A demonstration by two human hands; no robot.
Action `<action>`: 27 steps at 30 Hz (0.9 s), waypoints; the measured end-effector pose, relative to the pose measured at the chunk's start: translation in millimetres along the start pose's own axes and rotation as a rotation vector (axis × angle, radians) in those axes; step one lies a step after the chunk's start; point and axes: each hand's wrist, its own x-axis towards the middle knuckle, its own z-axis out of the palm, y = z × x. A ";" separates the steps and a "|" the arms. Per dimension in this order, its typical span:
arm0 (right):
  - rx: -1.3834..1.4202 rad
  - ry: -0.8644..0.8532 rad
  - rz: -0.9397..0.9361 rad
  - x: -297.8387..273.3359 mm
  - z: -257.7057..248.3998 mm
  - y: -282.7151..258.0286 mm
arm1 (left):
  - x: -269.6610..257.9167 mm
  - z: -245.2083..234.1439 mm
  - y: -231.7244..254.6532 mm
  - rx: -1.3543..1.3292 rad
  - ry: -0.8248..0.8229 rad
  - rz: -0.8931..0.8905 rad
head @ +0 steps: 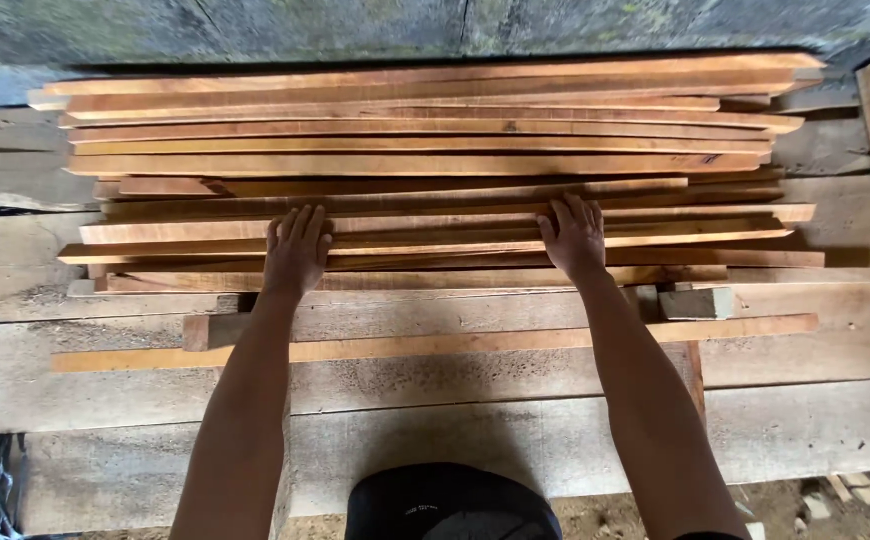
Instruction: Organizing and moving wooden planks in a workshop storage area.
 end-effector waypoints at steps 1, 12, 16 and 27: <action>0.000 -0.010 0.003 -0.4 0.6 -0.8 | -0.2 4.1 0.6 -0.003 -0.010 0.001; 0.019 -0.223 -0.015 3.2 15.1 28.7 | 14.0 38.3 -9.4 0.016 -0.006 -0.041; -0.027 -0.353 -0.056 8.3 -10.2 23.5 | 16.7 28.7 -15.7 0.091 0.013 0.011; -0.291 -0.032 -0.298 0.4 -53.0 19.8 | -0.9 21.5 -31.0 0.309 0.392 0.233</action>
